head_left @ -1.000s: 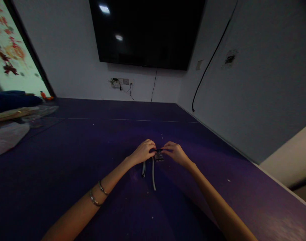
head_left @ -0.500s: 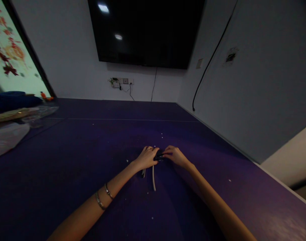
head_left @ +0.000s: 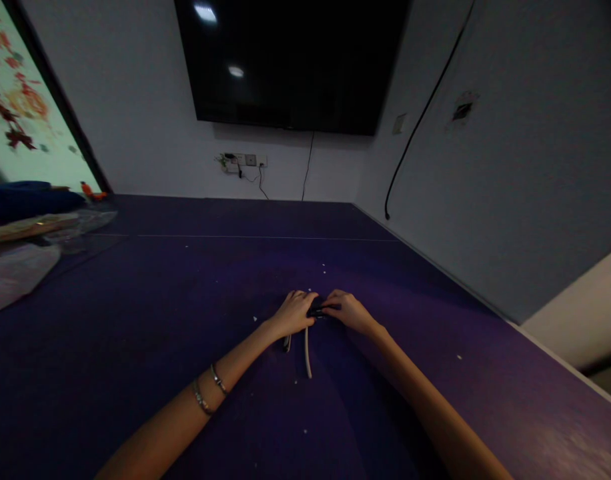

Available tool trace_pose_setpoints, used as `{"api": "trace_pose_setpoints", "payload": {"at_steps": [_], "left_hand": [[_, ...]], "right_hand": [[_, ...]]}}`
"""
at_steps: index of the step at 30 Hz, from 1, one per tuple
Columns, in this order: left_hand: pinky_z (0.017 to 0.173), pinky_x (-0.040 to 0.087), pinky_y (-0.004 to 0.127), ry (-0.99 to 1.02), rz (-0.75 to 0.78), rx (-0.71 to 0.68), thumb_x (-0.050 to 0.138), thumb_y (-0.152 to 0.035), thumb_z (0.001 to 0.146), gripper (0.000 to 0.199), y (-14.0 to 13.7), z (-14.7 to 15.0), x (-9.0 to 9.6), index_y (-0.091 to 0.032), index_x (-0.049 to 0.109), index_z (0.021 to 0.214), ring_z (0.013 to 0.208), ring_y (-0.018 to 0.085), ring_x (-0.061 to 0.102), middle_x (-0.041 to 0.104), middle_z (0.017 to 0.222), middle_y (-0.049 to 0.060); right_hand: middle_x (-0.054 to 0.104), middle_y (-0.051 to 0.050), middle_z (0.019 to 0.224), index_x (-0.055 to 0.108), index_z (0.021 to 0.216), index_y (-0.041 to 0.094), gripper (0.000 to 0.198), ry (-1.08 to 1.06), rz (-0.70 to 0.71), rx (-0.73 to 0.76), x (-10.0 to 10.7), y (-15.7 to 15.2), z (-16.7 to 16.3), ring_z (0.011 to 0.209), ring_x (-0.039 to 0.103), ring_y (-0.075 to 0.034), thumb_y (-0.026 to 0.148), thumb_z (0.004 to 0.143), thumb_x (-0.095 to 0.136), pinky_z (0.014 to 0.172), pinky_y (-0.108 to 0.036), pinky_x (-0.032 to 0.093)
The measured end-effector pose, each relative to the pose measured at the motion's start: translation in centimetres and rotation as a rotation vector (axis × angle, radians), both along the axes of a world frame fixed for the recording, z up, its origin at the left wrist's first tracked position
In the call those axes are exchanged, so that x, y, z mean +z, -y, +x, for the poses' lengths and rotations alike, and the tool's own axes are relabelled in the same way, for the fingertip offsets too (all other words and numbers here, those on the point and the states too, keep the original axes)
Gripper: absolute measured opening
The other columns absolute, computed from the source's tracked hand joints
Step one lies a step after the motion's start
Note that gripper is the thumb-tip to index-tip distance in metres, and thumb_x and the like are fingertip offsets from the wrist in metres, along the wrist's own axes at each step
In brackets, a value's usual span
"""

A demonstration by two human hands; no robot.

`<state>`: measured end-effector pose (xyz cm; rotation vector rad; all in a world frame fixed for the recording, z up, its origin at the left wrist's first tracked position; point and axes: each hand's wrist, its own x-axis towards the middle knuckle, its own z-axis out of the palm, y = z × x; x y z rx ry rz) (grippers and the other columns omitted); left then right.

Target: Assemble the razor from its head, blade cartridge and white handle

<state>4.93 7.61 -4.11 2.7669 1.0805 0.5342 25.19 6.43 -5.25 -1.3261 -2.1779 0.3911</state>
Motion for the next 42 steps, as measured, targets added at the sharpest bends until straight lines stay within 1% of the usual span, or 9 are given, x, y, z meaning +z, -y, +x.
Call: {"api": "trace_pose_setpoints", "payload": {"at_steps": [6, 19, 26, 32, 35, 38, 42], "left_hand": [[0.098, 0.033, 0.039, -0.004, -0.007, -0.006, 0.059, -0.022, 0.072, 0.056, 0.01, 0.0, 0.05, -0.015, 0.043, 0.125, 0.112, 0.025, 0.048, 0.056, 0.119, 0.011], [0.098, 0.033, 0.04, -0.006, -0.029, 0.008, 0.059, -0.022, 0.072, 0.055, 0.11, -0.04, 0.25, -0.017, 0.042, 0.125, 0.113, 0.025, 0.047, 0.056, 0.12, 0.011], [0.098, 0.032, 0.039, -0.001, -0.03, 0.002, 0.06, -0.023, 0.071, 0.057, 0.09, -0.1, 0.18, -0.015, 0.043, 0.125, 0.113, 0.025, 0.047, 0.056, 0.12, 0.012], [0.098, 0.033, 0.039, 0.003, -0.026, 0.006, 0.059, -0.024, 0.073, 0.055, 0.21, -0.08, 0.26, -0.014, 0.044, 0.124, 0.113, 0.025, 0.047, 0.056, 0.12, 0.011], [0.098, 0.033, 0.04, 0.003, -0.027, 0.004, 0.059, -0.025, 0.074, 0.054, 0.22, -0.1, 0.27, -0.015, 0.043, 0.125, 0.114, 0.025, 0.047, 0.056, 0.12, 0.011], [0.097, 0.033, 0.04, 0.008, -0.024, 0.003, 0.059, -0.024, 0.073, 0.055, 0.24, -0.16, 0.29, -0.015, 0.043, 0.125, 0.113, 0.025, 0.047, 0.057, 0.119, 0.011], [0.097, 0.033, 0.04, 0.013, -0.036, 0.005, 0.058, -0.023, 0.073, 0.054, 0.26, -0.17, 0.29, -0.016, 0.043, 0.124, 0.112, 0.025, 0.048, 0.056, 0.12, 0.011]], "right_hand": [[0.063, -0.004, 0.093, 0.072, 0.092, 0.026, 0.019, 0.015, -0.01, -0.006, 0.11, 0.08, -0.1, 0.079, 0.06, -0.015, 0.029, 0.079, 0.058, 0.074, -0.028, 0.047], [0.063, -0.004, 0.094, 0.071, 0.095, 0.026, 0.021, -0.003, -0.005, 0.005, -0.25, -0.17, 0.09, 0.078, 0.06, -0.015, 0.03, 0.079, 0.059, 0.074, -0.028, 0.048], [0.063, -0.005, 0.09, 0.071, 0.092, 0.023, 0.02, -0.024, -0.007, 0.023, 0.07, 0.02, -0.04, 0.076, 0.06, -0.015, 0.031, 0.079, 0.059, 0.072, -0.029, 0.048], [0.064, -0.006, 0.086, 0.071, 0.086, 0.019, 0.017, -0.081, 0.027, 0.032, 0.07, -0.31, 0.36, 0.076, 0.059, -0.015, 0.024, 0.08, 0.056, 0.07, -0.028, 0.048], [0.064, -0.006, 0.083, 0.071, 0.085, 0.019, 0.016, -0.113, 0.028, 0.025, -0.12, -0.54, 0.68, 0.074, 0.059, -0.015, 0.023, 0.079, 0.057, 0.071, -0.029, 0.048], [0.064, -0.006, 0.088, 0.07, 0.088, 0.019, 0.016, -0.153, 0.007, 0.045, -0.08, -0.5, 0.78, 0.076, 0.059, -0.015, 0.024, 0.076, 0.061, 0.072, -0.03, 0.049], [0.063, -0.007, 0.101, 0.067, 0.099, 0.022, 0.031, -0.177, -0.03, 0.097, 0.21, -0.23, 0.62, 0.088, 0.059, -0.018, 0.028, 0.069, 0.069, 0.077, -0.032, 0.049]]}}
